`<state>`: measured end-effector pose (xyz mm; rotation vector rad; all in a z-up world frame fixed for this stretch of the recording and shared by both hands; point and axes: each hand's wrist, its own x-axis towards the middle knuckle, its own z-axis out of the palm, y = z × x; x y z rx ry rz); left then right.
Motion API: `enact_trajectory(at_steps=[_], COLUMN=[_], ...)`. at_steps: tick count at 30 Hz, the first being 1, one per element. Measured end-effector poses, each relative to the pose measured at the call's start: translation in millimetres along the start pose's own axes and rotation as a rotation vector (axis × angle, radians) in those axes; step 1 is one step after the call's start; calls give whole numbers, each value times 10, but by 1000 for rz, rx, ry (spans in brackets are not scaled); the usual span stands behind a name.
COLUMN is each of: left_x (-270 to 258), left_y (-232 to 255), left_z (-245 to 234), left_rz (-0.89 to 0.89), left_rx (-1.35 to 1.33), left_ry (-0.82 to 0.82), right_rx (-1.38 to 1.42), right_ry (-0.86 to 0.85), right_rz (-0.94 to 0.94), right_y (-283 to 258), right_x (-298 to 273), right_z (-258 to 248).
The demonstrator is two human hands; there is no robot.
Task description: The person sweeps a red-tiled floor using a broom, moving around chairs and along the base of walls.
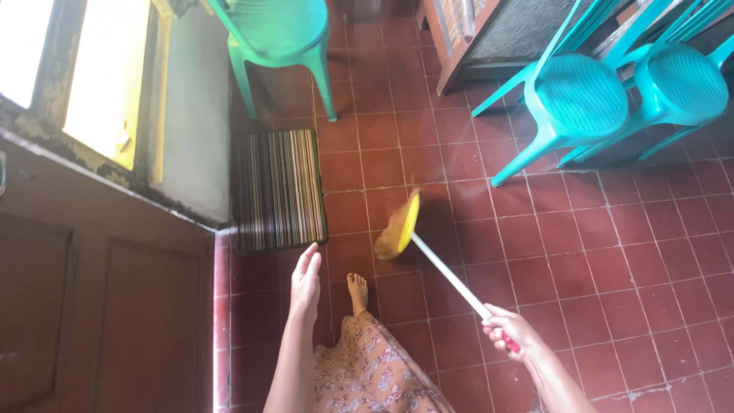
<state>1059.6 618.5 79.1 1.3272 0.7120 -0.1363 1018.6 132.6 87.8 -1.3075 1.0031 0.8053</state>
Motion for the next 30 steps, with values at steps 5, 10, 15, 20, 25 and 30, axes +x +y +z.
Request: enact_trajectory(at_steps=[5, 10, 15, 20, 25, 30], left_x=[480, 952, 1346, 1475, 1656, 1972], left_y=[230, 552, 666, 756, 915, 885], left_z=[196, 476, 691, 803, 849, 801], left_rz=[28, -10, 5, -39, -82, 19], left_rx=[-12, 73, -9, 45, 121, 106], left_ry=[-4, -5, -16, -33, -31, -55], right_rx=[215, 531, 342, 447, 457, 323], right_ry=[-322, -799, -710, -801, -476, -212], right_rz=[-32, 180, 286, 382, 122, 80], right_y=[-426, -907, -1163, -1367, -1414, -1310], right_x=[-90, 732, 1771, 2231, 1772, 1164], right_z=[517, 1864, 3172, 2734, 1222, 756])
